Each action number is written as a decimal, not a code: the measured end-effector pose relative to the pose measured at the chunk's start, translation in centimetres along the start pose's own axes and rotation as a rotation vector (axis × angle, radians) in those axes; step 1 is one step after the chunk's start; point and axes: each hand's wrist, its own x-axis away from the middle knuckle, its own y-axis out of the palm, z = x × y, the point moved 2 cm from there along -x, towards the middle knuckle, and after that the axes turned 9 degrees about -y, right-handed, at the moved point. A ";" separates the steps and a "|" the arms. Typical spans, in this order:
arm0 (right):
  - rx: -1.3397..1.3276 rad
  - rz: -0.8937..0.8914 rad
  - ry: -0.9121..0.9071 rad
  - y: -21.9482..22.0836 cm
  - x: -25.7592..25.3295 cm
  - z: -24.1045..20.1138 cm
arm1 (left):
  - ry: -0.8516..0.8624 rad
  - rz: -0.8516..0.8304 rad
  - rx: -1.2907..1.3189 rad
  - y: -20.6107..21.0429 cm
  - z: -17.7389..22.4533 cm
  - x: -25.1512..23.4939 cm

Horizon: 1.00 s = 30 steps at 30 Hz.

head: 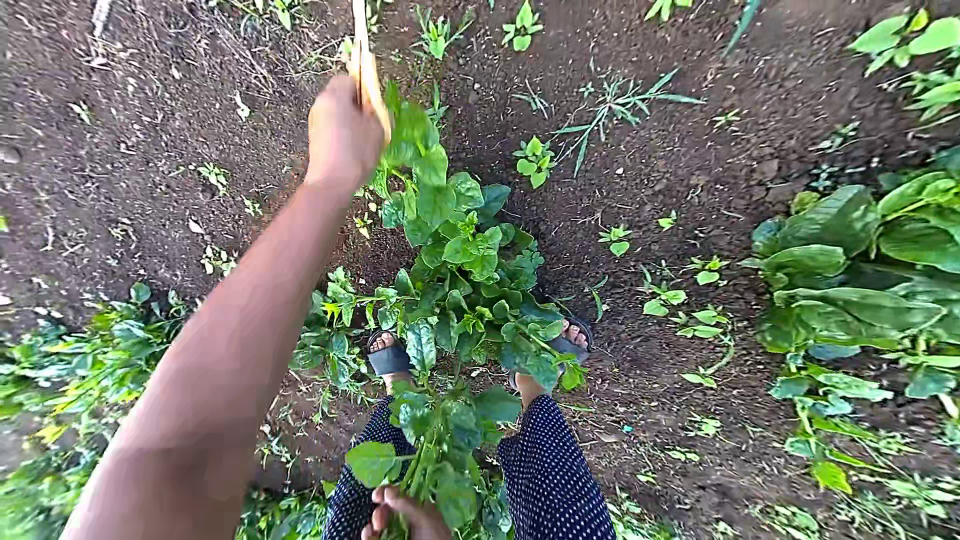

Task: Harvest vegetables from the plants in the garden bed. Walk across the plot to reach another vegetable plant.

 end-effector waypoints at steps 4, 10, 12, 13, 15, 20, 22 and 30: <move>-0.090 0.102 -0.031 1.5 -1.4 -1.4 | 0.118 -0.002 0.163 -2.7 -9.8 13.8; -0.206 0.030 -0.252 2.9 -3.1 -5.1 | 0.200 0.189 0.275 1.6 -19.5 27.3; -0.223 0.051 -0.292 3.4 -3.3 -5.9 | 0.242 0.209 0.246 3.0 -20.8 29.3; -0.202 0.061 -0.297 3.7 -3.4 -6.2 | 0.274 0.224 0.226 3.6 -21.2 30.0; -0.143 0.042 -0.299 4.2 -3.6 -6.5 | 0.332 0.242 0.187 4.6 -21.7 31.3; -0.160 -0.116 -0.292 5.1 -3.7 -7.1 | 0.390 0.290 0.139 5.3 -21.5 32.8; -0.102 -0.070 -0.258 5.5 -3.4 -7.2 | 0.401 0.293 0.131 5.5 -21.4 33.4; 0.103 0.149 -0.194 1.4 -2.9 -2.3 | -0.178 -0.365 0.039 -0.3 -22.8 33.9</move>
